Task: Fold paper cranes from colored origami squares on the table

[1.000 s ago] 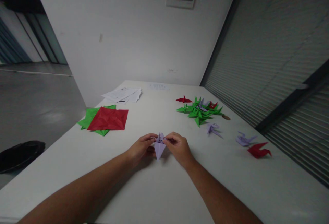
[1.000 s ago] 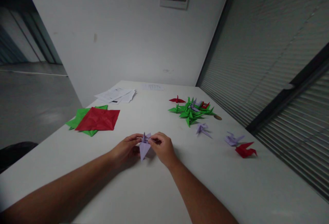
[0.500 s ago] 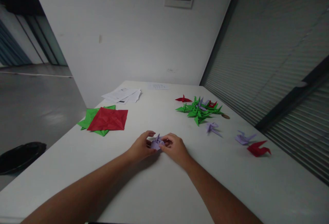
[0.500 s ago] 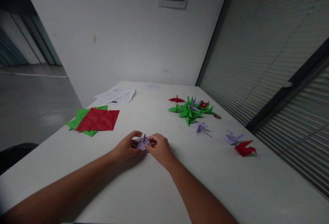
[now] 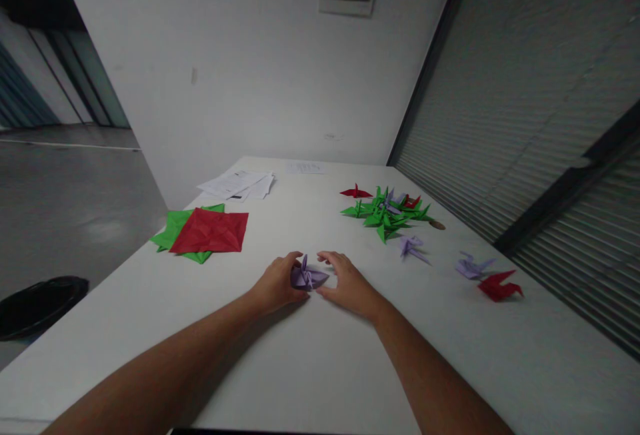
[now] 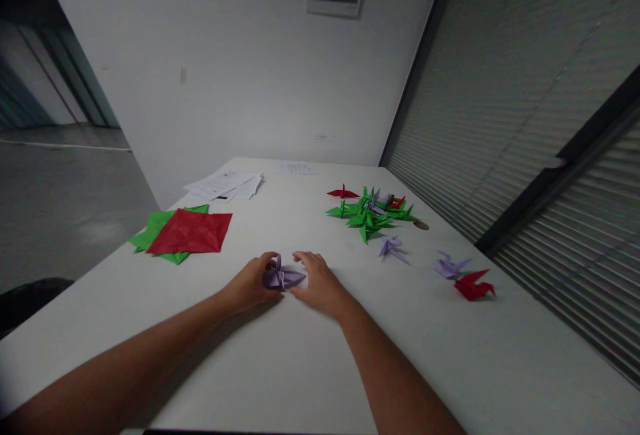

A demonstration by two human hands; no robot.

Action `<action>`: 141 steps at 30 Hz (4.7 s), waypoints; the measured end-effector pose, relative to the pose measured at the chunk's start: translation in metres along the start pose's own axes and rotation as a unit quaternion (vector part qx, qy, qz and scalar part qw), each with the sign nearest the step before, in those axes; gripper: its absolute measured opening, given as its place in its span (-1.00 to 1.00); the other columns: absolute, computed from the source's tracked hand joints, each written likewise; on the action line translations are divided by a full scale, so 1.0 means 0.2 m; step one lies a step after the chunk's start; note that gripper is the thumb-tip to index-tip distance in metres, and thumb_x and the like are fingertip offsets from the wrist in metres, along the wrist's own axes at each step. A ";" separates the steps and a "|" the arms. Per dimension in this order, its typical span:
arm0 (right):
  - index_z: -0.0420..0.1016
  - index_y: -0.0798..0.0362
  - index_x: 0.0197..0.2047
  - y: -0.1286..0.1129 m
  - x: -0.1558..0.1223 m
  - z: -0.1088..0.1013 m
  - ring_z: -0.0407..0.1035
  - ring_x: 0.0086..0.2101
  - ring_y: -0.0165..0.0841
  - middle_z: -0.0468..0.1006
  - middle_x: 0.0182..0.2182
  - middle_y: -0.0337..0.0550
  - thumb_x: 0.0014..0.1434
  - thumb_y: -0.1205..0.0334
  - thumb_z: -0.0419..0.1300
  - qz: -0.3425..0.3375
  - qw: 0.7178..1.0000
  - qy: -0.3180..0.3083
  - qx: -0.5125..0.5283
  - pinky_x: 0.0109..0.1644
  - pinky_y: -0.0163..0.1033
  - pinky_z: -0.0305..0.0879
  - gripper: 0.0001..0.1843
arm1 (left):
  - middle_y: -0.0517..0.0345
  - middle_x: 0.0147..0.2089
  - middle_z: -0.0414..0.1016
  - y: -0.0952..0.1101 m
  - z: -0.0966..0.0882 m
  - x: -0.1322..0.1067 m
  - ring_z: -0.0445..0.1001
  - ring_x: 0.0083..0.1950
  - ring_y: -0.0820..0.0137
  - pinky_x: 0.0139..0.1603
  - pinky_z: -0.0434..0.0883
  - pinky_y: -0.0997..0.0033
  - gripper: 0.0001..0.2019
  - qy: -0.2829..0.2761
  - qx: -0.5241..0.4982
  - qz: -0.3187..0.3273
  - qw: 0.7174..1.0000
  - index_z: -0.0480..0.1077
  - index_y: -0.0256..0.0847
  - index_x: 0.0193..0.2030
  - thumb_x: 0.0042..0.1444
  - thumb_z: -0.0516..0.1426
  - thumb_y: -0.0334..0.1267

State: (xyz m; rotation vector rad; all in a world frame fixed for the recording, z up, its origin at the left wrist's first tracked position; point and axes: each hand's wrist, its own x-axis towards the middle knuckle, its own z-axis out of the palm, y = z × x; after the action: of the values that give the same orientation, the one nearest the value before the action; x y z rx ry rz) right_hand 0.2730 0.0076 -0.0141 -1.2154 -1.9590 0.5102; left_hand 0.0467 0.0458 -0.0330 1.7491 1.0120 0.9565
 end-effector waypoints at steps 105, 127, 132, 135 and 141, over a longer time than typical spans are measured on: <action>0.46 0.01 0.10 -0.03 0.02 0.02 0.34 0.01 -0.14 0.54 -0.02 -0.05 0.00 0.43 0.41 -0.055 0.996 -0.041 -0.057 0.16 0.01 0.29 -0.44 | -0.02 -0.01 0.59 0.04 -0.12 -0.01 0.51 0.03 0.23 0.16 0.39 0.22 -0.82 -0.097 0.193 0.139 0.967 0.59 -0.16 -0.11 0.14 0.24 -0.32; 0.46 0.04 0.07 -0.05 0.02 0.02 0.40 -0.01 -0.16 0.51 -0.04 -0.03 -0.02 0.37 0.45 -0.016 0.997 -0.021 -0.070 0.12 -0.06 0.33 -0.44 | 0.02 -0.12 0.59 0.06 -0.12 -0.01 0.50 -0.05 0.25 0.04 0.39 0.32 -0.75 -0.085 0.239 0.144 0.956 0.57 -0.18 -0.17 0.02 0.23 -0.51; 0.44 0.03 0.07 -0.05 0.01 0.00 0.44 -0.09 -0.20 0.51 -0.07 -0.07 -0.01 0.31 0.46 0.003 0.996 -0.042 -0.084 0.01 -0.14 0.38 -0.44 | 0.06 -0.12 0.56 0.07 -0.13 -0.01 0.49 -0.05 0.27 0.04 0.38 0.33 -0.71 -0.078 0.230 0.160 0.957 0.56 -0.17 -0.15 -0.01 0.24 -0.52; 0.45 0.01 0.01 -0.07 0.00 -0.01 0.44 -0.10 -0.18 0.53 -0.09 -0.08 -0.04 0.25 0.48 0.011 0.992 -0.045 -0.118 -0.01 -0.13 0.36 -0.47 | 0.03 -0.13 0.55 0.05 -0.13 -0.01 0.46 -0.05 0.25 0.01 0.38 0.30 -0.79 -0.061 0.255 0.189 0.946 0.59 -0.15 -0.17 0.06 0.26 -0.47; 0.44 0.01 0.05 -0.10 0.00 0.00 0.41 -0.32 -0.32 0.55 -0.16 -0.12 -0.03 0.21 0.49 0.067 0.995 -0.043 -0.059 -0.23 -0.24 0.32 -0.43 | -0.01 -0.19 0.56 0.01 -0.14 0.02 0.45 -0.12 0.25 -0.07 0.37 0.30 -0.86 -0.053 0.324 0.214 0.920 0.63 -0.14 -0.18 0.18 0.24 -0.39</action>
State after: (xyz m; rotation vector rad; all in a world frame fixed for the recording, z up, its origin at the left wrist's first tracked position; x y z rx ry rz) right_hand 0.2619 -0.0023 -0.0013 -1.4273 -2.0126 0.5294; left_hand 0.0239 0.0563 -0.0211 2.6283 0.9531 0.8184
